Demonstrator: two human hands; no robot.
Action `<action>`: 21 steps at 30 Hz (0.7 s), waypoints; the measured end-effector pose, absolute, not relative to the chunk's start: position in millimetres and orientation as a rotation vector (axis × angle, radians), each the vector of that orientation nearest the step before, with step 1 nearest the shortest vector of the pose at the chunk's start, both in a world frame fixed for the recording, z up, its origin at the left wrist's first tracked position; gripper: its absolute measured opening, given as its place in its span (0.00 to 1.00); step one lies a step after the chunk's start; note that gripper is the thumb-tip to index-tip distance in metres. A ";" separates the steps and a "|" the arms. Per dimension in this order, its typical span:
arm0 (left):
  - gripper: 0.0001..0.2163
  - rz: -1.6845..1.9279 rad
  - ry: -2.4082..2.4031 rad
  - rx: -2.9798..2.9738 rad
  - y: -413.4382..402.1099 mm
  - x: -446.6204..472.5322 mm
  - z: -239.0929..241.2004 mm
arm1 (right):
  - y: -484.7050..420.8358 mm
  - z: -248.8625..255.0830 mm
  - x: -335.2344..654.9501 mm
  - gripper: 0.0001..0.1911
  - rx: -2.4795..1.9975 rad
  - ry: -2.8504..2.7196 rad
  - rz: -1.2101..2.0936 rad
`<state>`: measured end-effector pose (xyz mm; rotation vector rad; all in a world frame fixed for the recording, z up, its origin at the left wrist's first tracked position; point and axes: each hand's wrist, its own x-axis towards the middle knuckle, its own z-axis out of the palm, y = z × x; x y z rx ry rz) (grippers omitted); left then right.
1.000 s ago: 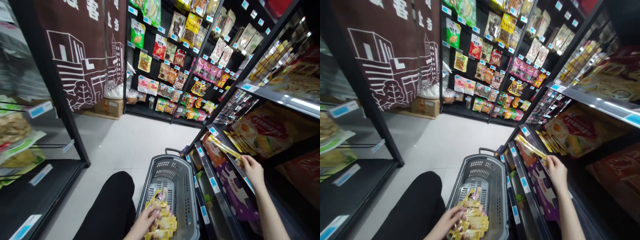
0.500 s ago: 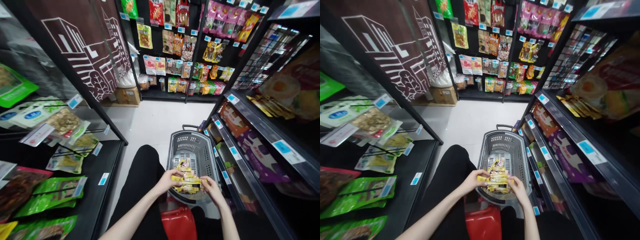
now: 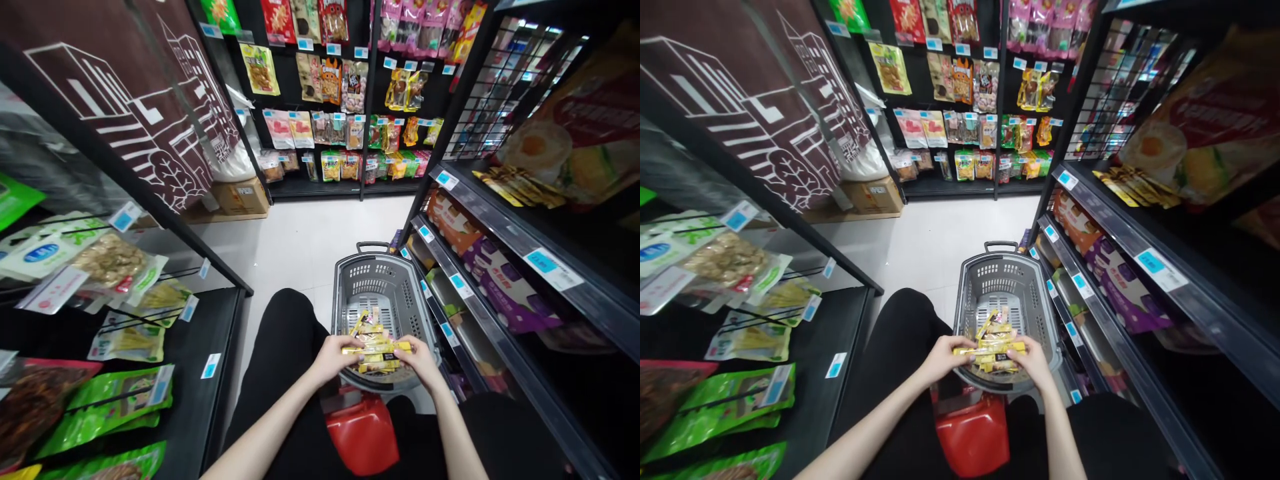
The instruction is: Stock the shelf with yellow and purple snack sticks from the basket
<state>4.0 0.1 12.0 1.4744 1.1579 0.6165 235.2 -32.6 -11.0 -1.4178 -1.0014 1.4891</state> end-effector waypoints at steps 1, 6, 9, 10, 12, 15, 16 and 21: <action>0.10 0.634 1.164 1.468 0.3 4.3 12.1 | -32.4 -10.6 234.3 0.18 -1.402 -1.005 1.488; 0.12 0.663 1.159 1.231 1.4 7.7 11.4 | -30.6 -13.3 228.7 0.19 -1.358 -0.920 1.506; 0.15 0.640 1.039 0.964 2.0 9.9 9.3 | -29.3 -14.7 228.1 0.20 -1.347 -0.809 1.556; 0.16 0.637 0.989 0.900 2.1 10.1 8.9 | -28.9 -14.6 228.8 0.20 -1.337 -0.774 1.567; 0.16 0.631 0.891 0.805 2.0 9.4 9.7 | -28.2 -13.7 231.2 0.19 -1.307 -0.702 1.574; 0.15 0.584 0.751 0.705 1.2 7.0 15.1 | -28.0 -13.4 235.9 0.15 -1.256 -0.578 1.597; 0.16 0.565 0.706 0.694 0.8 6.4 17.3 | -28.2 -14.1 237.4 0.14 -1.248 -0.537 1.608; 0.27 0.527 0.694 0.882 -1.1 8.1 18.0 | -30.3 -18.1 243.1 0.14 -1.362 -0.518 1.630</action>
